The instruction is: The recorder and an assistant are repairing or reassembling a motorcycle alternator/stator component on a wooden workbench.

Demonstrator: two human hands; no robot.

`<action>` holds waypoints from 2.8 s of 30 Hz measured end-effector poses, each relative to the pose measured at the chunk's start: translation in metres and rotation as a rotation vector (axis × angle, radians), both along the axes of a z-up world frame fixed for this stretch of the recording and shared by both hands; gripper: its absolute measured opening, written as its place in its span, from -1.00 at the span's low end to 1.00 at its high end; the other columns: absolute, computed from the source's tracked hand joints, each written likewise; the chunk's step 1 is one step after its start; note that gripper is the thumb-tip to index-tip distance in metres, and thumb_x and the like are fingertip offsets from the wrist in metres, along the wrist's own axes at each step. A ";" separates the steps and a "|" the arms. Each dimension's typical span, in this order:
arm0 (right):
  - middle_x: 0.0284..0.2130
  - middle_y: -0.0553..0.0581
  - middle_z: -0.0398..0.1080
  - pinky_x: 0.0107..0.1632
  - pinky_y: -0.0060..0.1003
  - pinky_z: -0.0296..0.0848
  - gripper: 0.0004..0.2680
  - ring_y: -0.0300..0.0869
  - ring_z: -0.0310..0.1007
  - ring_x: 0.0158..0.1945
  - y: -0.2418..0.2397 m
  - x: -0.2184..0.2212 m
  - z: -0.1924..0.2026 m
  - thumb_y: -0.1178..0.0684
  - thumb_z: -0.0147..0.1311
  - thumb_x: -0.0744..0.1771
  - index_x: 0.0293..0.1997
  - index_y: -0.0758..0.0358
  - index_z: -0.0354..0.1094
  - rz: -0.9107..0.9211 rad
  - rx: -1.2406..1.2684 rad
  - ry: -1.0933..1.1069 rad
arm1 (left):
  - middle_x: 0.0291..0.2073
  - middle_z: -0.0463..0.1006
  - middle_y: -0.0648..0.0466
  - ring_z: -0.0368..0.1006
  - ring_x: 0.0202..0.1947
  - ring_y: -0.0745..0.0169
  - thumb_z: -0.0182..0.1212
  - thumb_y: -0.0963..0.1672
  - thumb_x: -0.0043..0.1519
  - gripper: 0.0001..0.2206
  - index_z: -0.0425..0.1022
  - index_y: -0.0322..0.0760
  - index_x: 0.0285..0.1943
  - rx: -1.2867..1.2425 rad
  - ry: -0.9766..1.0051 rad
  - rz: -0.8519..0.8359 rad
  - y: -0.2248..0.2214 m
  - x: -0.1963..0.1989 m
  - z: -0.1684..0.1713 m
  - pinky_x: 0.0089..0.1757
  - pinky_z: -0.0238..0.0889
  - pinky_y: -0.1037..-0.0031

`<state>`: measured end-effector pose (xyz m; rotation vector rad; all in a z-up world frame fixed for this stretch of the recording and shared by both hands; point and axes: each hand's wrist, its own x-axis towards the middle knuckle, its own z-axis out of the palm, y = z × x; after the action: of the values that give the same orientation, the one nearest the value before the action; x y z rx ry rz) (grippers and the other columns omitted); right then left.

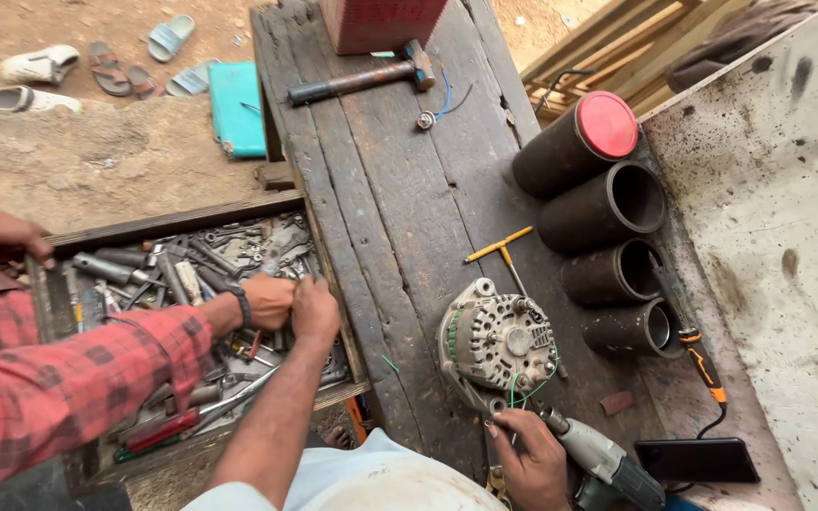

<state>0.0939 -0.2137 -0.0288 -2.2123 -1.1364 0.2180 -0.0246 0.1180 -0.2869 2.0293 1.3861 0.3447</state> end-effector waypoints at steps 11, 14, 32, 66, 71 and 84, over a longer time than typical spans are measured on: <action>-0.28 0.14 0.60 -0.09 -0.29 0.59 -0.87 -0.18 0.66 -0.14 -0.019 0.016 -0.021 0.16 0.32 0.23 -0.20 0.24 0.54 -0.069 -0.024 0.195 | -0.05 0.43 -0.04 0.42 -0.03 -0.04 0.06 -0.17 0.24 -0.78 0.56 -0.29 -0.02 0.145 0.309 -0.172 0.026 -0.005 -0.042 -0.14 0.46 0.25; -0.27 0.15 0.61 -0.07 -0.27 0.61 -0.87 -0.17 0.66 -0.11 -0.022 0.018 -0.025 0.16 0.32 0.23 -0.20 0.22 0.54 -0.065 0.003 0.216 | -0.04 0.43 -0.03 0.42 -0.03 -0.02 0.09 -0.15 0.22 -0.79 0.58 -0.23 -0.03 0.145 0.348 -0.226 0.033 -0.009 -0.035 -0.14 0.47 0.24; -0.25 0.18 0.58 -0.08 -0.25 0.59 -0.88 -0.17 0.63 -0.12 -0.024 0.013 -0.016 0.19 0.30 0.25 -0.20 0.25 0.52 -0.141 0.038 0.270 | 0.00 0.47 0.06 0.43 0.11 0.09 0.26 -0.05 0.27 -0.77 0.63 0.11 0.10 -0.095 0.314 -0.246 0.054 -0.028 0.032 0.09 0.35 0.24; -0.16 0.18 0.54 0.02 -0.21 0.55 -0.89 -0.09 0.57 -0.04 -0.010 -0.005 0.016 0.10 0.24 0.32 -0.18 0.31 0.51 -0.087 0.166 0.386 | -0.33 0.73 0.10 0.67 -0.31 0.32 0.32 -0.11 0.17 -0.83 0.71 -0.18 -0.11 -0.424 -0.129 -1.029 -0.121 0.136 0.283 -0.13 0.54 0.44; -0.18 0.17 0.54 0.02 -0.20 0.54 -0.89 -0.11 0.57 -0.05 -0.010 -0.006 0.015 0.10 0.23 0.32 -0.19 0.33 0.51 -0.095 0.181 0.394 | -0.28 0.72 0.10 0.65 -0.26 0.32 0.35 -0.09 0.17 -0.81 0.70 -0.17 -0.09 -0.391 -0.071 -1.069 -0.119 0.142 0.282 -0.09 0.52 0.44; -0.20 0.17 0.51 -0.05 -0.28 0.55 -0.90 -0.19 0.54 -0.11 -0.012 -0.005 0.006 0.14 0.22 0.33 -0.16 0.33 0.48 -0.134 0.263 0.413 | -0.24 0.65 0.02 0.56 -0.13 0.07 0.41 -0.11 0.06 -0.79 0.73 -0.17 -0.14 -0.143 -0.240 -1.074 -0.125 0.126 0.276 -0.02 0.42 0.28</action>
<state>0.0886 -0.2260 -0.0228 -1.8878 -0.7421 0.4206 0.1011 -0.0071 -0.0113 2.1952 0.0658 -0.0032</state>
